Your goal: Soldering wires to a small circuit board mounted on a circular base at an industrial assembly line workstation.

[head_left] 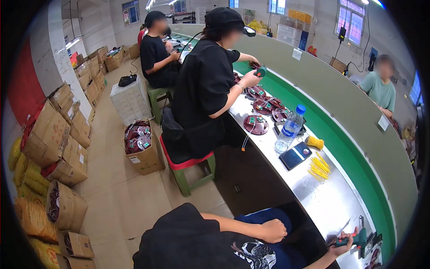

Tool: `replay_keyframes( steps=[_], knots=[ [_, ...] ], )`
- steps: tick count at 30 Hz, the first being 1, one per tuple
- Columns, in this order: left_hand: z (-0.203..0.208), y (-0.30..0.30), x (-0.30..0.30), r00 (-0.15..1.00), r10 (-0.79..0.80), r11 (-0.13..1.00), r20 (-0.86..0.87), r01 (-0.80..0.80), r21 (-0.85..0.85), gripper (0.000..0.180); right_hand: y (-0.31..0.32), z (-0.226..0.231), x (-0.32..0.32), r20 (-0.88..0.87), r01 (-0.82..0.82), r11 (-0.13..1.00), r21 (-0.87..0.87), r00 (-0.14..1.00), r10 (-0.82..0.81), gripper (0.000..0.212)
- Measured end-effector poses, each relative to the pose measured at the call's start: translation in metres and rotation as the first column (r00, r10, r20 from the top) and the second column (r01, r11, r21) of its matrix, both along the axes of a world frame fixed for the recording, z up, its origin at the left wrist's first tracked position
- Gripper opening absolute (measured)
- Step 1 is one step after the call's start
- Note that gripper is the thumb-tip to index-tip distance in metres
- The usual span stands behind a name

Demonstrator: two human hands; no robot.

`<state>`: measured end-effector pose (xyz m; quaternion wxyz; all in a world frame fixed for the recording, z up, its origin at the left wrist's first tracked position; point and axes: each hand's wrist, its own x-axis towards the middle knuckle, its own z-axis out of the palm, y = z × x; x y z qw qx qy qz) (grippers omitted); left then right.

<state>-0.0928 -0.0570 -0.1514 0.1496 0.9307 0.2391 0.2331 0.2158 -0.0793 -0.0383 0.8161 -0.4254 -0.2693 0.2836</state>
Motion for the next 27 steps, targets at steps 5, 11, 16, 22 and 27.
replay_keyframes(
  steps=[5, 11, 16, 22, 27],
  knots=[
    [0.004, 0.000, 0.002, 1.000, 0.002, 1.000, -0.009, -0.002, -0.001, 0.023, 0.001, 0.002, 0.000, 0.008, 0.018, 1.000, 0.004, 1.000, -0.018, 0.052],
    [0.003, -0.006, -0.002, 1.000, 0.020, 1.000, -0.003, -0.020, -0.016, 0.023, 0.001, -0.007, 0.005, 0.008, -0.024, 1.000, 0.012, 1.000, 0.024, 0.053],
    [0.006, -0.006, -0.006, 0.999, 0.008, 1.000, -0.034, -0.009, -0.028, 0.021, -0.009, -0.017, 0.017, -0.052, -0.064, 0.995, 0.082, 0.996, 0.068, 0.055],
    [0.019, 0.004, -0.004, 0.999, -0.017, 0.998, -0.051, 0.014, -0.058, 0.018, -0.002, 0.004, 0.017, -0.156, -0.069, 0.972, 0.226, 0.982, 0.106, 0.058],
    [0.028, 0.015, -0.001, 1.000, -0.006, 0.997, 0.008, 0.007, -0.079, 0.015, 0.025, 0.062, -0.016, -0.034, -0.199, 0.900, 0.389, 0.973, 0.230, 0.066]
  ],
)
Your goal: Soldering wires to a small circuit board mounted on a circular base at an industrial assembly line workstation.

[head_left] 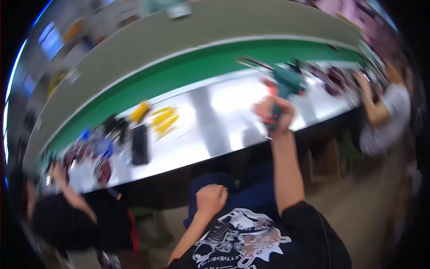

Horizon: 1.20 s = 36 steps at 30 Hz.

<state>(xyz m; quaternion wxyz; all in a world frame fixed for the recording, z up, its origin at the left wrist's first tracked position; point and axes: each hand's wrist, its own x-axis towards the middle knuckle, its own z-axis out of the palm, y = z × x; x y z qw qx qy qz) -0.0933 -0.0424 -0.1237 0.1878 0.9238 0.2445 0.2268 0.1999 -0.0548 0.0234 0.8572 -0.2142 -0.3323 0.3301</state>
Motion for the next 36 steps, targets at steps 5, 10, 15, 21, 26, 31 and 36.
replay_keyframes(
  steps=[5, 10, 15, 21, 26, 31, 36],
  knots=[
    [0.005, -0.008, 0.011, 0.999, -0.024, 1.000, -0.036, 0.024, 0.006, 0.013, -0.018, 0.017, 0.010, 0.096, -0.066, 0.991, 0.115, 0.994, 0.055, 0.069],
    [-0.024, -0.009, 0.036, 0.999, -0.049, 0.998, -0.005, 0.049, 0.041, 0.015, -0.034, -0.027, 0.021, 0.021, -0.177, 0.959, 0.223, 0.984, 0.177, 0.071],
    [-0.007, -0.013, -0.009, 0.999, 0.028, 1.000, -0.044, -0.028, 0.014, 0.018, -0.051, -0.027, 0.040, 0.049, -0.191, 0.959, 0.207, 0.982, 0.185, 0.065],
    [0.003, -0.010, 0.007, 0.988, -0.010, 0.999, 0.151, 0.003, 0.043, 0.015, -0.045, -0.069, 0.047, -0.017, -0.060, 0.998, 0.023, 0.998, 0.061, 0.063],
    [0.090, 0.038, 0.009, 0.874, 0.167, 0.915, 0.457, -0.309, 0.257, 0.011, -0.029, -0.076, 0.041, -0.015, 0.041, 0.996, -0.077, 0.999, -0.042, 0.060],
    [0.106, 0.115, 0.025, 0.928, 0.346, 0.888, 0.136, -0.371, 0.273, 0.040, -0.042, -0.088, 0.055, 0.012, -0.047, 0.982, -0.184, 0.999, 0.051, 0.059],
    [0.083, 0.121, 0.031, 0.897, 0.431, 0.855, 0.095, -0.440, 0.273, 0.061, -0.054, -0.066, 0.034, 0.062, 0.001, 0.933, -0.360, 0.998, 0.023, 0.065]
  ],
)
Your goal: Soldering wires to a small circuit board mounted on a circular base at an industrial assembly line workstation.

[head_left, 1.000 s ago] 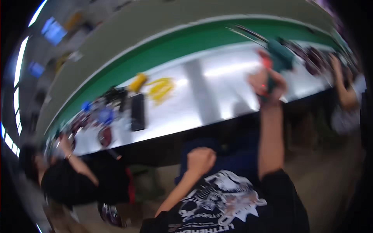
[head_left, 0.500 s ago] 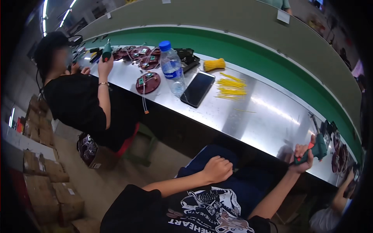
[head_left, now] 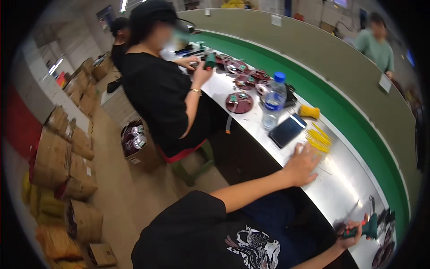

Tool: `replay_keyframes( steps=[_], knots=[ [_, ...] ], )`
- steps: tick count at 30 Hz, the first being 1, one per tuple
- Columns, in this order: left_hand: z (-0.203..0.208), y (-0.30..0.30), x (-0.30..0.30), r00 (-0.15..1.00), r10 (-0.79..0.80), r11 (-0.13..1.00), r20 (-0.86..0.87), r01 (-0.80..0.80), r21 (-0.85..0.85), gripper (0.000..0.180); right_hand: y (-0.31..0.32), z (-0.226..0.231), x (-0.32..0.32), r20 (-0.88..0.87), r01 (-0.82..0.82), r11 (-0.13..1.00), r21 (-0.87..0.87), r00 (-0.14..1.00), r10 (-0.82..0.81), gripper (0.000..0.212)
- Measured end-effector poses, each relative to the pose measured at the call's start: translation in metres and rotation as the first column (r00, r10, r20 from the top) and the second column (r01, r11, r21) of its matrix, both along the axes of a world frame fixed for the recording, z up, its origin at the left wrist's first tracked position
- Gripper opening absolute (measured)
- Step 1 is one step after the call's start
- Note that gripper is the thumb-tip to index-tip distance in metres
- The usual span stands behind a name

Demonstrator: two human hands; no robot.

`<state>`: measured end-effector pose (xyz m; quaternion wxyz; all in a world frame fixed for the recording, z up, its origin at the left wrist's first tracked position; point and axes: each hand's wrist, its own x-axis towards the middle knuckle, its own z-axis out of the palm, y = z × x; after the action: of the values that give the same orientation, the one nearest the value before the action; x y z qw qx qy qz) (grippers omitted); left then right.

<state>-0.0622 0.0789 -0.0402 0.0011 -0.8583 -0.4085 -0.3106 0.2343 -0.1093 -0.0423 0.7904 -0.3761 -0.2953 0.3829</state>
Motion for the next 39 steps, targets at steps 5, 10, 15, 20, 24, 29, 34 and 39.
replay_keyframes(
  steps=[5, 10, 15, 20, 24, 29, 34, 39],
  knots=[
    [0.003, -0.005, -0.005, 0.999, 0.039, 0.999, 0.013, -0.039, -0.011, 0.060, 0.006, -0.008, -0.001, 0.096, 0.101, 0.994, 0.033, 0.990, -0.104, 0.057],
    [0.005, -0.005, -0.007, 0.999, 0.028, 0.999, 0.015, -0.028, -0.034, 0.060, 0.008, 0.001, -0.008, 0.090, 0.173, 0.984, -0.035, 0.982, -0.169, 0.054],
    [0.009, -0.007, -0.007, 0.999, 0.041, 0.995, 0.027, -0.038, -0.088, 0.059, 0.006, 0.013, -0.012, 0.051, 0.173, 0.984, -0.050, 0.984, -0.170, 0.052],
    [0.012, -0.009, -0.007, 0.998, 0.066, 0.983, 0.022, -0.062, -0.170, 0.059, 0.007, 0.011, -0.016, 0.015, 0.225, 0.974, -0.017, 0.974, -0.224, 0.051],
    [0.013, -0.009, -0.006, 0.997, 0.074, 0.977, 0.008, -0.071, -0.199, 0.060, 0.006, 0.010, -0.014, 0.021, 0.205, 0.979, -0.016, 0.979, -0.205, 0.052],
    [0.016, -0.009, -0.005, 0.998, 0.064, 0.965, -0.006, -0.064, -0.255, 0.061, 0.006, 0.008, -0.012, 0.023, 0.198, 0.980, -0.003, 0.980, -0.198, 0.053],
    [0.016, -0.008, -0.003, 0.998, 0.067, 0.955, -0.017, -0.069, -0.289, 0.065, 0.005, 0.006, -0.010, 0.042, 0.182, 0.983, -0.003, 0.982, -0.182, 0.053],
    [0.008, -0.008, 0.001, 0.993, 0.121, 0.977, 0.007, -0.118, -0.179, 0.067, 0.007, 0.000, -0.005, 0.048, 0.190, 0.982, -0.003, 0.981, -0.189, 0.053]
  ],
)
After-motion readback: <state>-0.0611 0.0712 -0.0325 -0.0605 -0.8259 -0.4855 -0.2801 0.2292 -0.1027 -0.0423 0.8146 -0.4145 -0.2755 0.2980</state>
